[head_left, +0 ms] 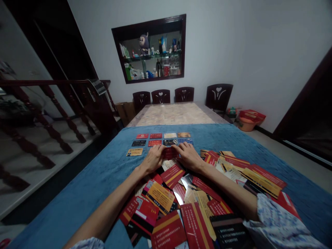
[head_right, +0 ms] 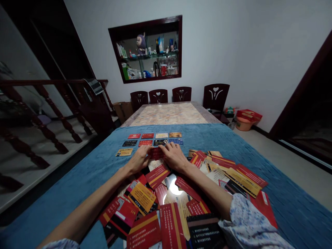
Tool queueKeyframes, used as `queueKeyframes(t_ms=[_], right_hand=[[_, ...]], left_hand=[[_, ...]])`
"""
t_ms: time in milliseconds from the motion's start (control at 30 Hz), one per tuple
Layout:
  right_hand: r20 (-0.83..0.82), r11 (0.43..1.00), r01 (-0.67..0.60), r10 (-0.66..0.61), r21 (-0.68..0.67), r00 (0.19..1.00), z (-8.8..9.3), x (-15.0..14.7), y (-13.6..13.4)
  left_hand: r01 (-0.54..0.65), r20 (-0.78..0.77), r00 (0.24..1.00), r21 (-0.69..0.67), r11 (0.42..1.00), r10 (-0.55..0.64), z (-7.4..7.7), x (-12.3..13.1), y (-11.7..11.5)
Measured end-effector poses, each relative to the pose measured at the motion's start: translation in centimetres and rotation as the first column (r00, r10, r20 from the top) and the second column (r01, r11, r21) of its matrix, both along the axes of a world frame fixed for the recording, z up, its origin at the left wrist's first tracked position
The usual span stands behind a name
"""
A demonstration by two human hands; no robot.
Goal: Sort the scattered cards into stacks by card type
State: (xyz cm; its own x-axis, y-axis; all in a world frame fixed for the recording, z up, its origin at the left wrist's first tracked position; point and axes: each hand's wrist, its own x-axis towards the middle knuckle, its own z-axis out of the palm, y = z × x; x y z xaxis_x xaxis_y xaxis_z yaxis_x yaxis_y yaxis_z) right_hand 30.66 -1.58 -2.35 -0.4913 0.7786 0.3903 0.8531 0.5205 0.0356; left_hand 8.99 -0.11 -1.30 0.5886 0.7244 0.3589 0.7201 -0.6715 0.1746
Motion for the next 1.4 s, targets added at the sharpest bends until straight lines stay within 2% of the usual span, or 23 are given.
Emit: queueKeyframes(t_ms=[167, 333, 667, 867, 1100, 1400], right_hand=[[0.011, 1.000, 0.006, -0.006, 0.010, 1.000, 0.3, 0.1, -0.1], [0.021, 1.000, 0.020, -0.020, 0.021, 1.000, 0.4, 0.2, -0.1], [0.015, 0.999, 0.017, -0.018, 0.040, 1.000, 0.4, 0.2, 0.1], [0.090, 1.000, 0.018, -0.018, 0.001, 0.996, 2.0, 0.2, 0.7], [0.160, 0.999, -0.038, 0.038, -0.003, 0.986, 3.6, 0.0, 2.3], [0.189, 0.997, -0.036, 0.047, -0.063, 0.981, 5.1, -2.3, 5.4]], left_hand=[[0.018, -0.017, 1.000, -0.005, 1.000, -0.018, 0.7, 0.0, -0.4], [-0.020, -0.073, 0.997, -0.010, 1.000, 0.020, 1.1, 0.0, -0.6], [-0.059, -0.116, 0.991, 0.010, 0.998, 0.060, 0.8, 0.1, -0.3], [-0.077, -0.162, 0.983, 0.043, 0.996, 0.083, 1.5, 0.0, 0.1], [-0.112, -0.236, 0.964, 0.067, 0.991, 0.125, 3.0, -0.5, 0.9], [-0.130, -0.304, 0.941, 0.085, 0.988, 0.150, 4.2, -2.0, 3.5]])
